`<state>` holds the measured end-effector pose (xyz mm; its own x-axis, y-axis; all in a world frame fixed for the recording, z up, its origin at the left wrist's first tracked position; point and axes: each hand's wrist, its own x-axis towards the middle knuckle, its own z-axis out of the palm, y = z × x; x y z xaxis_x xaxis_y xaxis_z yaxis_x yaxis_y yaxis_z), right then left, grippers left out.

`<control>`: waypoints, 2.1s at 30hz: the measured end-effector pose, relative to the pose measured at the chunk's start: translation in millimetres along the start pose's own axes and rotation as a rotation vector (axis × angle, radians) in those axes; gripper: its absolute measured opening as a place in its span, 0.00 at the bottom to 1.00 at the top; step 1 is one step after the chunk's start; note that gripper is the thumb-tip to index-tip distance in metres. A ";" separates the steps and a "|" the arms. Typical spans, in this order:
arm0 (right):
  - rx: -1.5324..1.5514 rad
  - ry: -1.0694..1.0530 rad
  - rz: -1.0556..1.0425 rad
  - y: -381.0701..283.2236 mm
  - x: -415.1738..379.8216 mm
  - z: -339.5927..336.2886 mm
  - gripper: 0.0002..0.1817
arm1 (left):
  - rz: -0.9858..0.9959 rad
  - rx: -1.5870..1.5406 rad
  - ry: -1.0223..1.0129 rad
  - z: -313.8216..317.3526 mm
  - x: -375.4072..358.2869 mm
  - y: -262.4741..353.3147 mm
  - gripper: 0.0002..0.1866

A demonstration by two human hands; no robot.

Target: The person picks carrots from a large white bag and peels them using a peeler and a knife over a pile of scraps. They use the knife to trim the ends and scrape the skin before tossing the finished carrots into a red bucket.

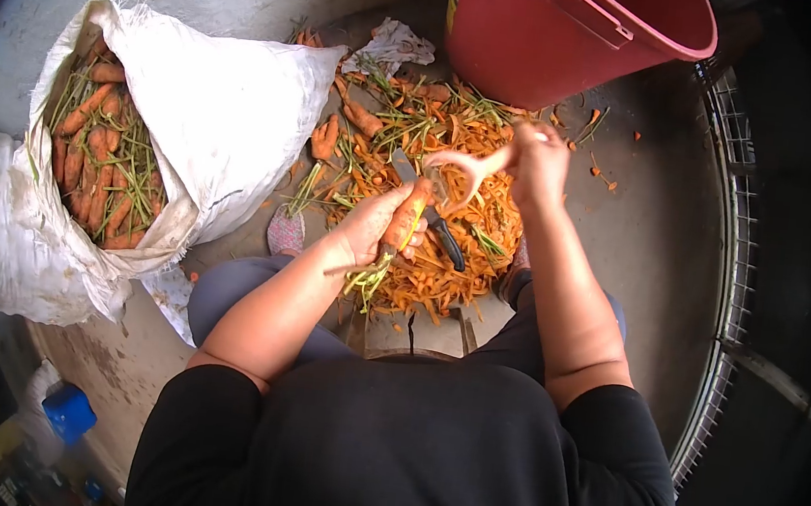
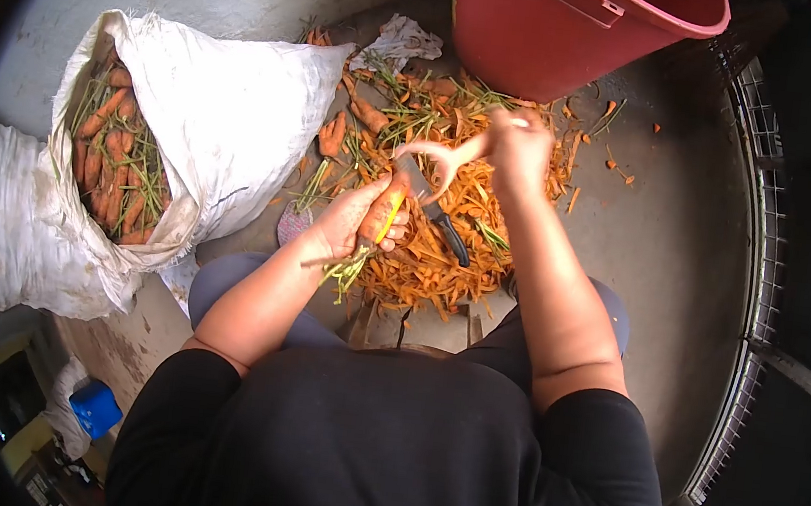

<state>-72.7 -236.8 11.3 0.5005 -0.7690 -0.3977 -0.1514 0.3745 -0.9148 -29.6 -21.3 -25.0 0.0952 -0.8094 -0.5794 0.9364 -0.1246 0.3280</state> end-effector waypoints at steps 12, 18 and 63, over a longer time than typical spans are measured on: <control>-0.085 0.076 -0.070 10.5 23.3 -15.2 0.10 | -0.130 -0.137 -0.093 10.4 -3.6 0.8 0.19; -0.188 -0.340 -0.036 24.9 -34.5 15.5 0.08 | -0.001 -0.010 -0.145 7.5 -3.1 -0.1 0.16; -0.116 0.137 -0.135 23.7 35.0 -15.8 0.12 | -0.089 -0.182 -0.003 4.2 0.7 -2.9 0.16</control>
<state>-72.2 -263.0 -25.4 0.4041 -0.8741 -0.2697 -0.1919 0.2073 -0.9593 -33.7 -23.9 -23.3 0.0089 -0.8017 -0.5977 0.9867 -0.0899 0.1354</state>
